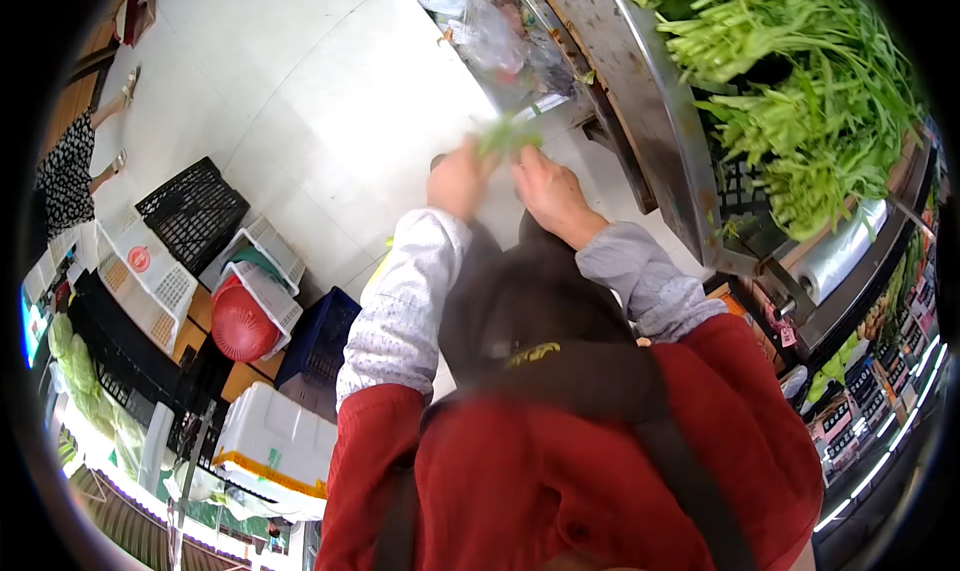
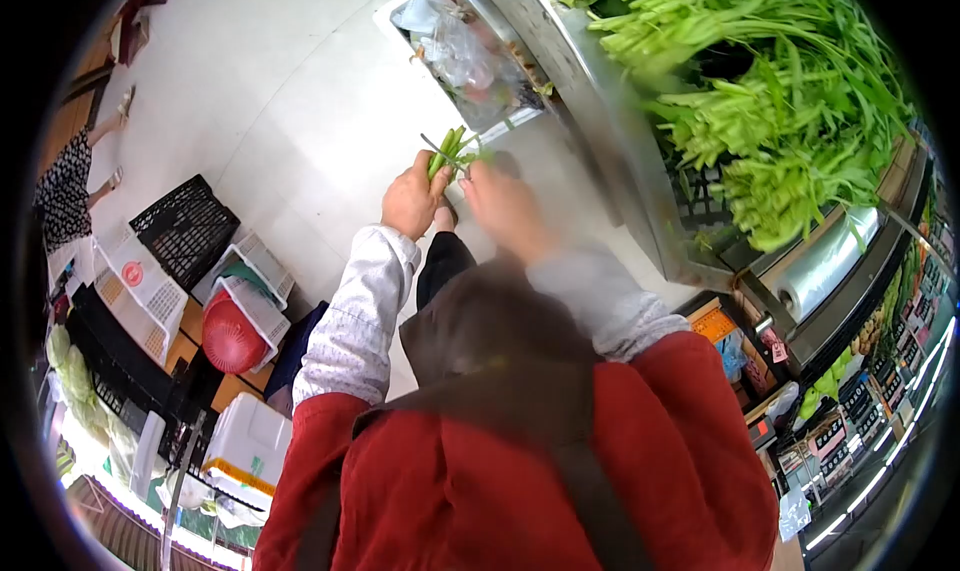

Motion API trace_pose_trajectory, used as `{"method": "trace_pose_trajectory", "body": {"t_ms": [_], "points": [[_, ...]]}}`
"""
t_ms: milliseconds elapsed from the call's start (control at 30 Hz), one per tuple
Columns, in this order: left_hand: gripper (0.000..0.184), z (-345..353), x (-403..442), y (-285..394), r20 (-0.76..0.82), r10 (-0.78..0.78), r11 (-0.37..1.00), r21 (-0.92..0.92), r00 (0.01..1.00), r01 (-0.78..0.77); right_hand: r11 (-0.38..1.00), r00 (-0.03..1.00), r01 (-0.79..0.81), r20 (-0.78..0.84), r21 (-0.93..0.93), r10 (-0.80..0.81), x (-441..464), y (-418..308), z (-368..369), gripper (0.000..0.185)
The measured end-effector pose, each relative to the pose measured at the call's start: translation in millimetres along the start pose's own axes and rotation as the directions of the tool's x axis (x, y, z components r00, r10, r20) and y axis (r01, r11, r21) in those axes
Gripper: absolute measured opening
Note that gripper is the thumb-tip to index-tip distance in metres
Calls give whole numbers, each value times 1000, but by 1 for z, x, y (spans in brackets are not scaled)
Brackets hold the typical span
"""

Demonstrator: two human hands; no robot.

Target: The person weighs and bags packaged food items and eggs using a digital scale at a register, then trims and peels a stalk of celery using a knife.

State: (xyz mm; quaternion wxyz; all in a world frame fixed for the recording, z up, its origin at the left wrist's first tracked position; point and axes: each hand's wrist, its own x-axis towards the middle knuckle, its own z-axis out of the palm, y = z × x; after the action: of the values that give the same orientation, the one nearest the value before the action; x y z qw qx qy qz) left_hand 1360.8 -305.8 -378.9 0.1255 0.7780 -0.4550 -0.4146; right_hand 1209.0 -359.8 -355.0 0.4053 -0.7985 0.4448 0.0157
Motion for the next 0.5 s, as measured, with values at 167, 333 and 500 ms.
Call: {"method": "trace_pose_trajectory", "body": {"t_ms": [167, 333, 500], "points": [[29, 70, 62, -55, -2, -14, 999, 53, 1000, 14, 992, 992, -118, 31, -53, 120, 46, 59, 63, 23], [29, 144, 129, -109, 62, -72, 980, 188, 995, 59, 971, 974, -224, 17, -83, 226, 85, 129, 127, 25], [30, 190, 163, -145, 154, -5, 975, 220, 988, -29, 953, 945, -301, 130, -21, 301, 100, 176, 166, 25]]}}
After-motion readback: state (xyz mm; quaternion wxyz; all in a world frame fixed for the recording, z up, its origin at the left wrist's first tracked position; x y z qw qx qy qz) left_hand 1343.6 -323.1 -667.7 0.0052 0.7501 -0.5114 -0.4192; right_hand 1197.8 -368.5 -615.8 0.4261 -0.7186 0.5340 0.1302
